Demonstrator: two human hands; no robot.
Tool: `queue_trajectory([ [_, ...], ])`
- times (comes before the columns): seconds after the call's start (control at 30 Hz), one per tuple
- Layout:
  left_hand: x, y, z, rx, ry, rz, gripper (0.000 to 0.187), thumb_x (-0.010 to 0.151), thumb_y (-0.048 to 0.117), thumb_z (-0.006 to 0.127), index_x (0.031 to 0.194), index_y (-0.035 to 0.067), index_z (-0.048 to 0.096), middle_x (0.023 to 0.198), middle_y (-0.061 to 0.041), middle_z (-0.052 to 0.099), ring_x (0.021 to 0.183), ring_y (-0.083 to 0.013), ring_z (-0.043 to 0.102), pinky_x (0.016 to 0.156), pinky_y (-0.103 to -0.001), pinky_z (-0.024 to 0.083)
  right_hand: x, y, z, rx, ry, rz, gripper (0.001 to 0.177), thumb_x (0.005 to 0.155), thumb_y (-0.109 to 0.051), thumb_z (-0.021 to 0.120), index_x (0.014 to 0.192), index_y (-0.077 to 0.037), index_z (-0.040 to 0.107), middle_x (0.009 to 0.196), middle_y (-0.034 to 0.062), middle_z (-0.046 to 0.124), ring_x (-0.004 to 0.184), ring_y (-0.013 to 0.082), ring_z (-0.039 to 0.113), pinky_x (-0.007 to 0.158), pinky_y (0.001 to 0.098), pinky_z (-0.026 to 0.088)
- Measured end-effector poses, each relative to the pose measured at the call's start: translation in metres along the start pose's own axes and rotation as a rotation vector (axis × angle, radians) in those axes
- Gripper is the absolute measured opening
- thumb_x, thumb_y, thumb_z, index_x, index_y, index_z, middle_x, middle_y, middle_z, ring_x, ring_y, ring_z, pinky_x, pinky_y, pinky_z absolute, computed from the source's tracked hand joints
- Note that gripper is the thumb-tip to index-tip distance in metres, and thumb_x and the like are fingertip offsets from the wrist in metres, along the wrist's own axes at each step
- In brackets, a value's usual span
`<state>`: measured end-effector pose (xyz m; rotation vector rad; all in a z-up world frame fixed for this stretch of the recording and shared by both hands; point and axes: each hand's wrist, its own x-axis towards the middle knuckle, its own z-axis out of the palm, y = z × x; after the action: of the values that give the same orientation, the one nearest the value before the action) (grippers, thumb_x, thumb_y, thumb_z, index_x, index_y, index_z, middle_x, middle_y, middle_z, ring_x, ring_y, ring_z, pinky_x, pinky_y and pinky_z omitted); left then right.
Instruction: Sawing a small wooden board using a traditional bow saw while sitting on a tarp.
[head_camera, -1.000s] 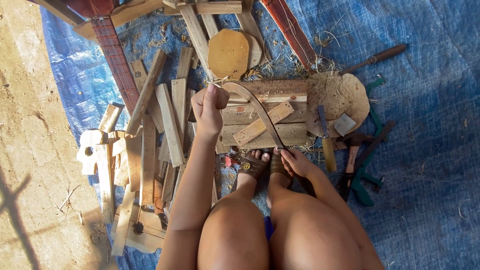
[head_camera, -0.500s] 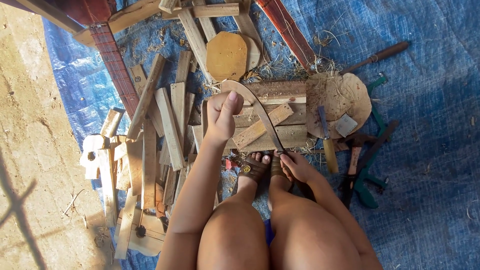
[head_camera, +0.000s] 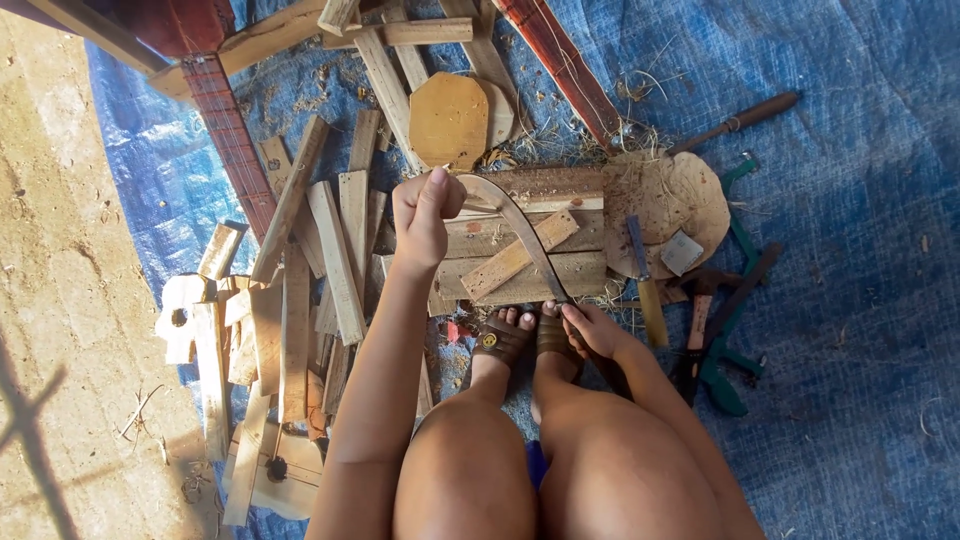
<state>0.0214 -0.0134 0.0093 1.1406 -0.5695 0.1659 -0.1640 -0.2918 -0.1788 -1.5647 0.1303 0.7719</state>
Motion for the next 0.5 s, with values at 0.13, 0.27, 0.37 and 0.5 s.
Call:
queue_trajectory([
  [0.13, -0.005, -0.006, -0.004, -0.025, 0.003, -0.022, 0.058, 0.113, 0.017, 0.039, 0.056, 0.017, 0.030, 0.054, 0.002, 0.019, 0.053, -0.0134, 0.015, 0.052, -0.029, 0.019, 0.005, 0.008, -0.005, -0.005, 0.023, 0.059, 0.065, 0.109, -0.056, 0.039, 0.076, -0.004, 0.059, 0.048, 0.0155, 0.056, 0.040, 0.0262, 0.060, 0.050, 0.0390, 0.050],
  [0.27, 0.001, -0.001, 0.012, 0.082, -0.018, -0.055, 0.060, 0.113, 0.016, 0.040, 0.053, 0.016, 0.039, 0.050, 0.004, 0.028, 0.051, -0.0096, 0.019, 0.051, -0.024, 0.023, 0.025, 0.022, -0.017, -0.002, 0.142, 0.117, 0.066, 0.109, -0.056, 0.040, 0.075, -0.003, 0.060, 0.049, 0.0157, 0.057, 0.039, 0.0277, 0.059, 0.048, 0.0399, 0.049],
  [0.37, -0.003, 0.001, 0.014, 0.064, -0.047, -0.075, 0.058, 0.112, 0.014, 0.041, 0.055, 0.017, 0.036, 0.053, 0.005, 0.026, 0.054, -0.0090, 0.017, 0.051, -0.024, 0.022, 0.015, 0.030, 0.008, -0.004, 0.169, 0.122, 0.063, 0.108, -0.054, 0.044, 0.075, -0.003, 0.060, 0.049, 0.0163, 0.058, 0.038, 0.0285, 0.061, 0.047, 0.0398, 0.050],
  [0.5, -0.001, 0.005, 0.018, 0.099, -0.060, -0.059, 0.058, 0.113, 0.017, 0.041, 0.055, 0.016, 0.038, 0.053, 0.003, 0.027, 0.053, -0.0112, 0.019, 0.052, -0.025, 0.023, 0.003, 0.003, 0.021, 0.018, 0.151, -0.009, 0.054, 0.110, -0.043, 0.045, 0.077, -0.003, 0.059, 0.047, 0.0150, 0.057, 0.038, 0.0260, 0.062, 0.049, 0.0359, 0.051],
])
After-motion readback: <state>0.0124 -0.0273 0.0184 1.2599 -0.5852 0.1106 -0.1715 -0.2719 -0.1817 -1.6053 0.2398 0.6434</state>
